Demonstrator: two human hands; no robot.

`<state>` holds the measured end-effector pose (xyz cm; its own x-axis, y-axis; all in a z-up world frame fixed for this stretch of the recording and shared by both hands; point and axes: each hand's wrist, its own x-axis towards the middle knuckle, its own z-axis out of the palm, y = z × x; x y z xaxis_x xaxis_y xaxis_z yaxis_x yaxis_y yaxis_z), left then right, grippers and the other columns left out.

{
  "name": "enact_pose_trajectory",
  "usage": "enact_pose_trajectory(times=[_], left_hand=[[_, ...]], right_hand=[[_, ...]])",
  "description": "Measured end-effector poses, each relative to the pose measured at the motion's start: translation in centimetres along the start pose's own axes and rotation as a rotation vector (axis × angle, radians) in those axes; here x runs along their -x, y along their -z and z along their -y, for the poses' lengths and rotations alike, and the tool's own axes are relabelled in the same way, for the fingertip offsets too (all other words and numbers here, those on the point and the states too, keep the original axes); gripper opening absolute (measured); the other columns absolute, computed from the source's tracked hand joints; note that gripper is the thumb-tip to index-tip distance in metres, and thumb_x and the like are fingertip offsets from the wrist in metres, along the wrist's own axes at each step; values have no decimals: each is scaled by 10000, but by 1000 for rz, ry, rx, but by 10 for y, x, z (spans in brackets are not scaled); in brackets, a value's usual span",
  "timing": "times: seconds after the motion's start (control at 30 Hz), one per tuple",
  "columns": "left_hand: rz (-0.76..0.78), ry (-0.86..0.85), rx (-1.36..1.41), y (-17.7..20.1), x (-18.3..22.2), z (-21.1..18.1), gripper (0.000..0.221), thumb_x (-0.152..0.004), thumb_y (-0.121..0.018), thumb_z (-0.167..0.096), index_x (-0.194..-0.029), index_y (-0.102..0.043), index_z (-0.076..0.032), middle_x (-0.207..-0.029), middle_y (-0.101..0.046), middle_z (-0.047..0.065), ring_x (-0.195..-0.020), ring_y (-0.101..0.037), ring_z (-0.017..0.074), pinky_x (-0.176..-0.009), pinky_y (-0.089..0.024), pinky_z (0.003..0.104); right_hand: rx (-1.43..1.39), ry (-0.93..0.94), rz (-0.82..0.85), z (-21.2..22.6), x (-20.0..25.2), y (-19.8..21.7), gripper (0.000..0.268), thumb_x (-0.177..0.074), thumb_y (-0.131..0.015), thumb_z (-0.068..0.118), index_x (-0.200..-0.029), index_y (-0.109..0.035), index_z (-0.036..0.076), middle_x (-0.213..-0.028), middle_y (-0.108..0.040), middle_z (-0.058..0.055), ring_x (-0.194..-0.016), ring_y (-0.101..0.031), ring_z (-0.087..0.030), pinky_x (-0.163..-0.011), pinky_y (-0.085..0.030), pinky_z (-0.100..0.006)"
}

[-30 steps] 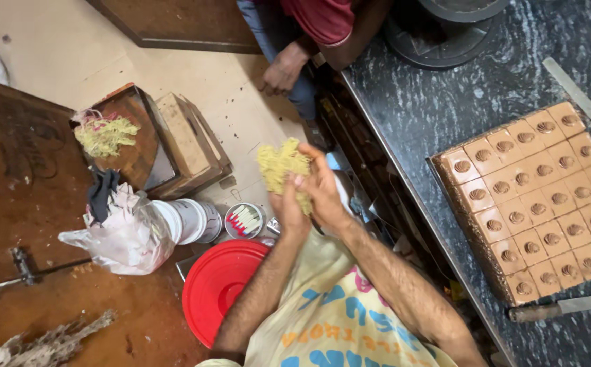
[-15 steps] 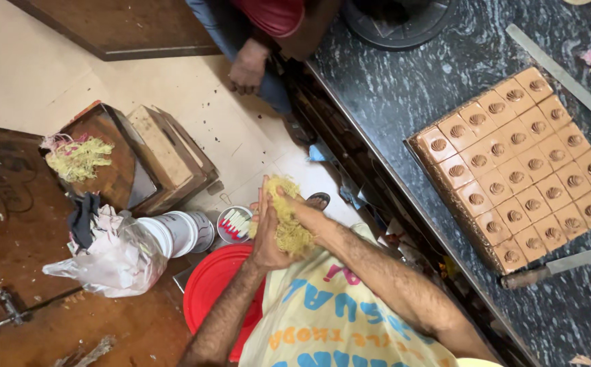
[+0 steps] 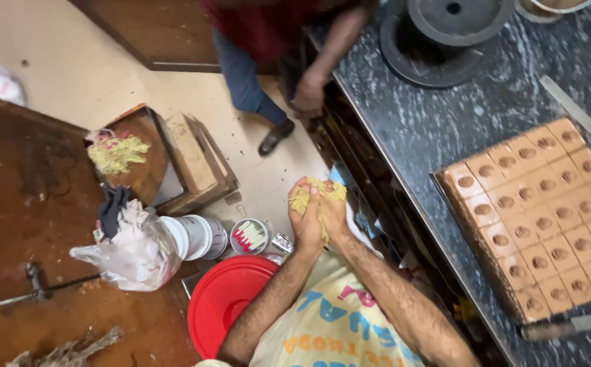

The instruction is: The person uses a piping bag to squeeze small swirls of chocolate frosting onto a tray of square chocolate pieces, then picks up a bundle of yellow shredded material.

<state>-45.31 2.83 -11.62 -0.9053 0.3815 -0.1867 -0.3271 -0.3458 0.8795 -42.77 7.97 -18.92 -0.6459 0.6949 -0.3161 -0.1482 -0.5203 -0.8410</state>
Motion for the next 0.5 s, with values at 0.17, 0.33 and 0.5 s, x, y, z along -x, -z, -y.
enact_pose_trajectory(times=[0.17,0.33,0.5], left_hand=[[-174,564,320,0,-26,-1,339,-1012,-632,-360,-1140,-655,-47,-1030,-708,101,-917,-686,249,-817,-585,408],[-18,818,393,11,-46,-14,600,-997,-525,-636,-1066,-680,-60,-1034,-738,130,-924,-709,299,-850,-593,459],[19,868,521,45,-79,-51,607,-925,-446,-620,-1068,-696,-86,-1008,-746,144,-909,-714,340,-851,-580,517]], right_hand=[[250,282,14,-19,-11,25,237,-972,-648,-41,-1146,-498,17,-1016,-545,-57,-942,-553,-150,-818,-533,-297],[460,379,175,31,13,25,524,-868,-567,-43,-1348,-373,41,-1249,-550,-118,-1205,-561,-220,-1050,-480,-326],[557,-2,429,95,46,-3,1029,-761,-667,89,-1594,-65,119,-1498,-226,-131,-1420,-347,-304,-958,-506,-442]])
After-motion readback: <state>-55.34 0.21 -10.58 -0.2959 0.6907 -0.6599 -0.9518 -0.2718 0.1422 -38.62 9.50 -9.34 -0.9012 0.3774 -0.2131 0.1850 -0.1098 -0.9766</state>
